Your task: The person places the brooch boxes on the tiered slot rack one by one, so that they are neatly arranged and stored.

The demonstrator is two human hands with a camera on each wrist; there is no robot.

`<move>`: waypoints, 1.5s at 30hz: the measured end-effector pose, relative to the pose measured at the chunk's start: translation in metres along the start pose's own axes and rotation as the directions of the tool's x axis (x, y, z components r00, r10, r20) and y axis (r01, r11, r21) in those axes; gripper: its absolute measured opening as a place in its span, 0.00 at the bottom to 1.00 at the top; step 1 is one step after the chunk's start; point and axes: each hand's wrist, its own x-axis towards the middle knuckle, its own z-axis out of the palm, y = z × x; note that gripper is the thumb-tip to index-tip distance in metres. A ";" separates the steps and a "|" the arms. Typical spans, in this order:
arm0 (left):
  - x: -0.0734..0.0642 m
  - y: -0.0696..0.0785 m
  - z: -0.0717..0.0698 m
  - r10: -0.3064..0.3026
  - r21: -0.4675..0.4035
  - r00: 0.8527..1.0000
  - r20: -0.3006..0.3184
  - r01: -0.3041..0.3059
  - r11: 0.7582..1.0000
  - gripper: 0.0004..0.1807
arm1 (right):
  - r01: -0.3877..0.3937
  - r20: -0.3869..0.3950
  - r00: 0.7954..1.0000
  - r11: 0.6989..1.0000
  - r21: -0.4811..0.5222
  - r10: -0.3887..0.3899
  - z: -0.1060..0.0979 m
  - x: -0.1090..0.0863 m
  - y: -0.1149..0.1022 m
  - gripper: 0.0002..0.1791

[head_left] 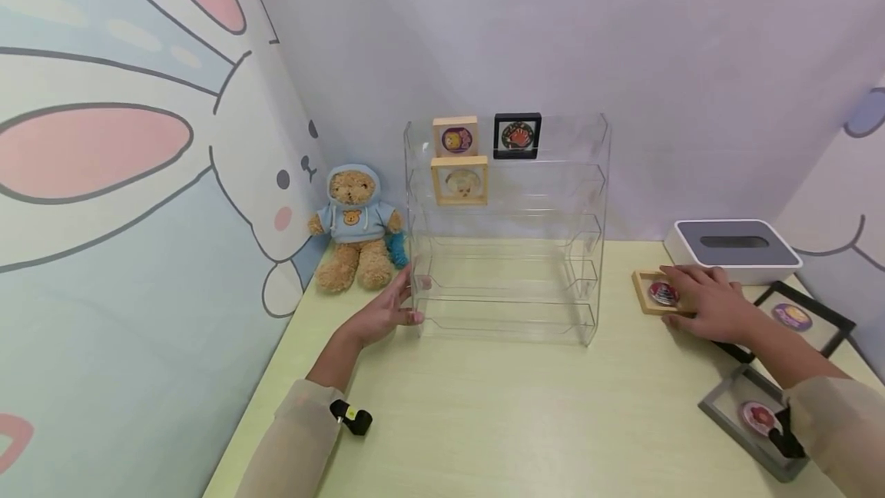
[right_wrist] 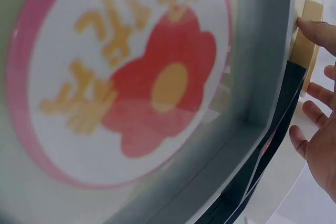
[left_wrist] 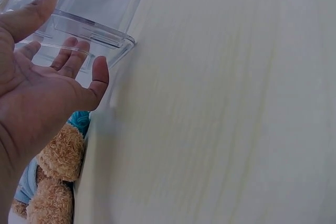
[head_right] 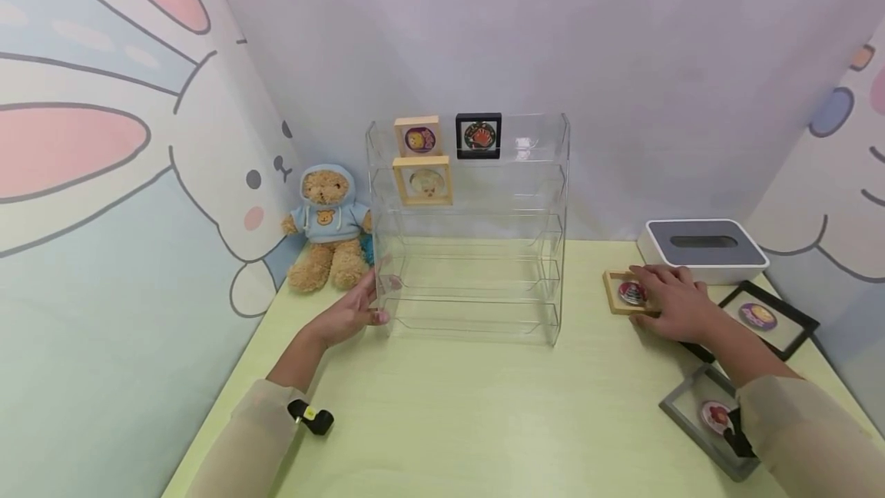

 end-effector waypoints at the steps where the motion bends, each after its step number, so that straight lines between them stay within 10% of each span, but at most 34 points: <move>1: 0.000 0.000 0.000 -0.003 -0.002 1.000 -0.001 0.003 1.000 0.62 | -0.003 -0.002 1.000 1.000 0.002 0.003 0.000 0.000 -0.001 0.51; 29: -0.002 0.003 0.002 -0.018 -0.028 1.000 -0.011 0.018 0.999 0.62 | 0.049 -0.244 0.969 0.998 0.028 -0.041 -0.028 0.004 -0.023 0.57; 42: -0.002 0.002 0.001 0.002 -0.020 1.000 -0.006 -0.002 1.000 0.63 | 0.229 -0.603 0.736 0.951 -0.208 -0.309 -0.067 0.028 -0.041 0.57; 45: -0.001 0.002 0.000 0.003 -0.016 1.000 0.000 -0.003 1.000 0.63 | 0.222 -0.623 0.713 0.947 -0.232 -0.320 -0.077 0.032 -0.049 0.56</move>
